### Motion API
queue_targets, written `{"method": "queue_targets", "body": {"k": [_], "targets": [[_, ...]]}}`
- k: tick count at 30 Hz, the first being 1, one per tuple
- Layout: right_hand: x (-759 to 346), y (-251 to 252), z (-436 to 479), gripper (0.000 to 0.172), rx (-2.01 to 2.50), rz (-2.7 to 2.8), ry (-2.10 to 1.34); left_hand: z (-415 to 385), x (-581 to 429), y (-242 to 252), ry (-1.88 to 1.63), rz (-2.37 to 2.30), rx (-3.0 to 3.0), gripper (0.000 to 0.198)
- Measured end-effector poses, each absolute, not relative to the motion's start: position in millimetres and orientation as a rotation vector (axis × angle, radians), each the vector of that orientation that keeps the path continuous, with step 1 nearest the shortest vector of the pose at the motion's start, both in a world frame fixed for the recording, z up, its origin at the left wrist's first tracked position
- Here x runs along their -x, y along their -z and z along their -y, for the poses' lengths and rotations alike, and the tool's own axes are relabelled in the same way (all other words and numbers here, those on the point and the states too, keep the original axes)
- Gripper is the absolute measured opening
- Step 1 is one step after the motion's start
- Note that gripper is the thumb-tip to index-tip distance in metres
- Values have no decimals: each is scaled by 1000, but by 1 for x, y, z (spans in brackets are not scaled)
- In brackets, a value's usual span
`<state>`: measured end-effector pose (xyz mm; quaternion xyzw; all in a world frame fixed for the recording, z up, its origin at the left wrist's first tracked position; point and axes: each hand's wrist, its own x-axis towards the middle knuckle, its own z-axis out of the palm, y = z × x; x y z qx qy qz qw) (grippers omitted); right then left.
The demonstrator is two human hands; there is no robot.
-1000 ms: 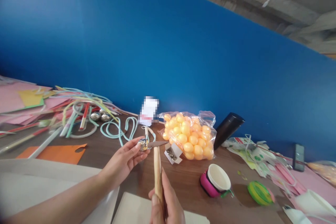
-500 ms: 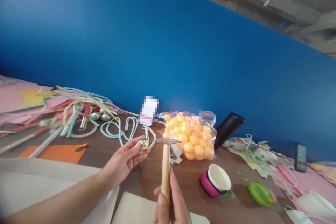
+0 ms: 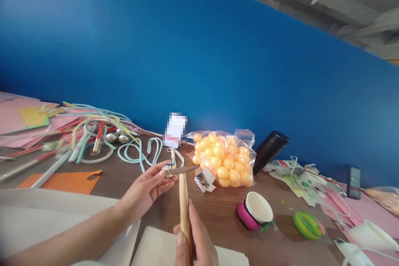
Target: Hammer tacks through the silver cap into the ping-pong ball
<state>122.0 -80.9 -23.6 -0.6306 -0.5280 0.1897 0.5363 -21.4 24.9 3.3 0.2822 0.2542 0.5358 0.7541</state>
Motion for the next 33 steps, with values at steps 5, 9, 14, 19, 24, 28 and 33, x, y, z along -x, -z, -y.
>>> {"method": "queue_targets", "body": {"k": [5,9,14,19,24,28,33], "targets": [[-125,28,79,54,1511,1213,-377,-25,21,-2,-1165,-544,-636,37],[-125,34,77,51,1491,1299,-390,-25,21,-1,-1176,-571,-635,36],[-124,35,77,52,1481,1283,-387,-25,21,-3,-1163,-577,-654,36],[-122,34,77,52,1475,1269,-408,-25,21,-4,-1179,-584,-638,35],[-124,37,77,51,1446,1314,-403,-24,21,-3,-1173,-588,-648,37],[-125,34,78,49,1418,1300,-379,-24,21,-4,-1175,-577,-645,37],[-127,36,80,47,1423,1339,-335,-24,21,-4,-1171,-572,-644,37]]}}
